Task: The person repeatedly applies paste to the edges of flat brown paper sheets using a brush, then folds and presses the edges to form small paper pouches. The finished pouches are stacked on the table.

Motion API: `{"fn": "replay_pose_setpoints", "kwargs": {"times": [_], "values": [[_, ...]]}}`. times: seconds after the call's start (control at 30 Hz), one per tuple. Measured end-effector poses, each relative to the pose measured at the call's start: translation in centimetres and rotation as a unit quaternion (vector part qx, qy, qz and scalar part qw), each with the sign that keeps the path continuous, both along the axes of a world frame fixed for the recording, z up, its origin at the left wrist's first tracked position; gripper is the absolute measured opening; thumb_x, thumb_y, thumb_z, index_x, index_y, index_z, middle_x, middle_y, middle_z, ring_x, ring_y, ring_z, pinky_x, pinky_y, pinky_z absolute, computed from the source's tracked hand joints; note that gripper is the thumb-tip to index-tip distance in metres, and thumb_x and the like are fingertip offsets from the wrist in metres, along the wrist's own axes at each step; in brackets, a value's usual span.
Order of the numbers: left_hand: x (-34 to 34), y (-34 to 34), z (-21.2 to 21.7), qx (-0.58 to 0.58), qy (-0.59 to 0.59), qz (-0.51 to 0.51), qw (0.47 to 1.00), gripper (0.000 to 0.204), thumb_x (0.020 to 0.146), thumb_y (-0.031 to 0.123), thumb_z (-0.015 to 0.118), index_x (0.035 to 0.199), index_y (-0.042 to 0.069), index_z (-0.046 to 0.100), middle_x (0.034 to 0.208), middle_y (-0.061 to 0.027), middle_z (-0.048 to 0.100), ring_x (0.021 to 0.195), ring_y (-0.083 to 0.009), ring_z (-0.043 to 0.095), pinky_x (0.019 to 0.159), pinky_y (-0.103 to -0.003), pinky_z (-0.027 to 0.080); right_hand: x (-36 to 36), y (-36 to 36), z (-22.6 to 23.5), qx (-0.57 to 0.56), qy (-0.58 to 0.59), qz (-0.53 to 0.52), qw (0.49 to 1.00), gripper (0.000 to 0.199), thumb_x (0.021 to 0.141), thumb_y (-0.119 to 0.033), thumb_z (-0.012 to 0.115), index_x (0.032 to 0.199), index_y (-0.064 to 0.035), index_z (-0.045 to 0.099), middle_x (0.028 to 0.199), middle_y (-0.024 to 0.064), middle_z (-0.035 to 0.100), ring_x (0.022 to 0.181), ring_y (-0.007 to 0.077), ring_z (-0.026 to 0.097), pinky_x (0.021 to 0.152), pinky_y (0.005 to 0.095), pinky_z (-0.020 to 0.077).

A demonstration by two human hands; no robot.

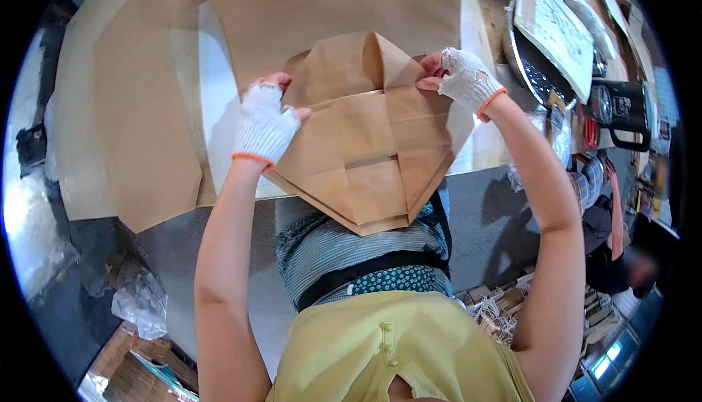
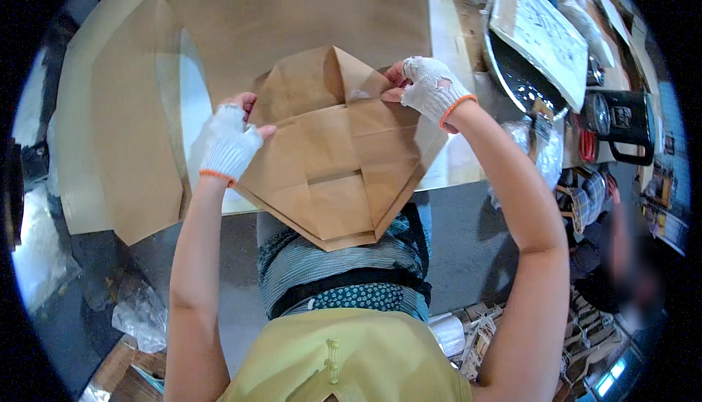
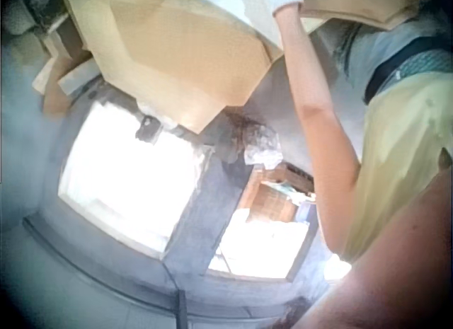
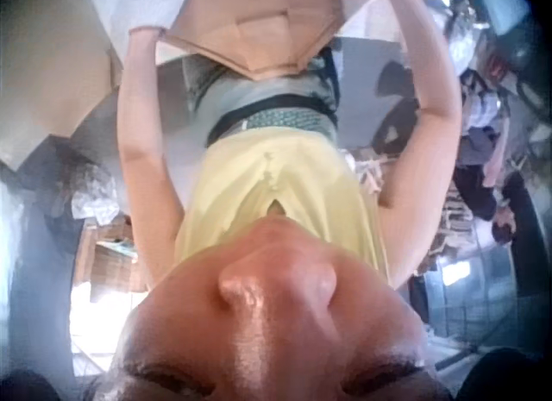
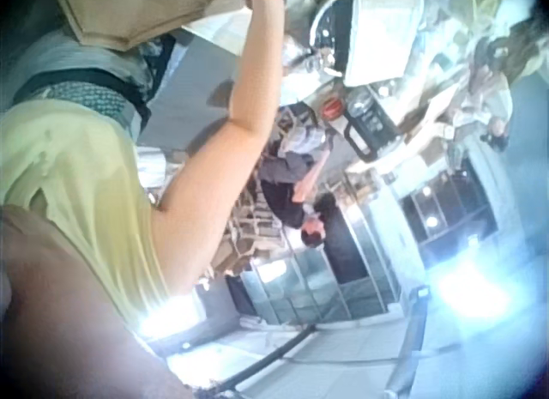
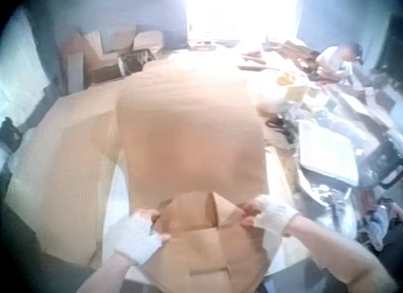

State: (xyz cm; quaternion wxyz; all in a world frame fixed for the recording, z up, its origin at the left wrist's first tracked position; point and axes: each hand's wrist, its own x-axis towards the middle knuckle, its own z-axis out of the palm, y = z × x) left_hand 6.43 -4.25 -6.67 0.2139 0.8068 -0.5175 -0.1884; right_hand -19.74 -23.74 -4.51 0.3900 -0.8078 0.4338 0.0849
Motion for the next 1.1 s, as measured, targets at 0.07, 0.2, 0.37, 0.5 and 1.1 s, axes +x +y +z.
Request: {"fn": "replay_pose_setpoints", "kwargs": {"times": [0.07, 0.2, 0.37, 0.5, 1.1], "values": [[-0.2, -0.4, 1.0, 0.066, -0.026, 0.005, 0.997, 0.043, 0.072, 0.015, 0.075, 0.112, 0.002, 0.063, 0.101, -0.0142, 0.065, 0.103, -0.0326, 0.059, 0.09, -0.04, 0.047, 1.2, 0.4, 0.4, -0.157, 0.061, 0.118, 0.979, 0.029, 0.078, -0.023, 0.074, 0.103, -0.0085, 0.069, 0.091, 0.0107, 0.069, 0.088, 0.0285, 0.065, 0.08, 0.0362, 0.0519], [-2.5, 0.9, 1.5, 0.127, -0.111, -0.019, 0.985, 0.042, 0.071, 0.011, 0.074, 0.111, 0.003, 0.065, 0.099, -0.014, 0.067, 0.105, -0.0322, 0.06, 0.092, -0.04, 0.048, -0.2, 3.5, -1.5, -0.343, 0.073, 0.189, 0.917, 0.026, 0.082, -0.018, 0.065, 0.106, -0.0098, 0.067, 0.096, 0.0092, 0.065, 0.096, 0.0289, 0.062, 0.084, 0.0396, 0.0489], [-3.7, 6.0, -1.5, -0.103, -0.122, -0.102, 0.982, 0.052, 0.069, -0.003, 0.062, 0.118, 0.015, 0.065, 0.123, -0.0104, 0.064, 0.122, -0.0307, 0.055, 0.104, -0.042, 0.043, -4.2, 7.6, -3.0, -0.417, -0.012, 0.202, 0.886, 0.042, 0.085, -0.012, 0.055, 0.126, -0.0049, 0.055, 0.127, 0.0117, 0.057, 0.122, 0.027, 0.052, 0.102, 0.0384, 0.0424], [-3.0, 6.3, 0.1, -0.061, -0.192, -0.314, 0.928, 0.061, 0.066, 0.001, 0.062, 0.123, 0.023, 0.063, 0.133, -0.0016, 0.057, 0.129, -0.0392, 0.045, 0.104, -0.049, 0.041, -5.6, 8.2, -2.0, -0.355, 0.004, 0.298, 0.886, 0.052, 0.083, -0.016, 0.059, 0.134, -0.0082, 0.05, 0.143, 0.0107, 0.047, 0.135, 0.0263, 0.042, 0.111, 0.0396, 0.0341], [-3.9, 4.1, -0.8, -0.116, -0.043, -0.217, 0.968, 0.021, 0.071, 0.009, 0.074, 0.083, 0.008, 0.056, 0.088, -0.0079, 0.053, 0.086, -0.0306, 0.049, 0.075, -0.043, 0.041, -1.8, 9.7, -4.7, -0.259, -0.25, 0.002, 0.933, 0.019, 0.078, -0.006, 0.07, 0.09, -0.0103, 0.056, 0.097, 0.0077, 0.06, 0.09, 0.0309, 0.055, 0.085, 0.0414, 0.0423]]}}
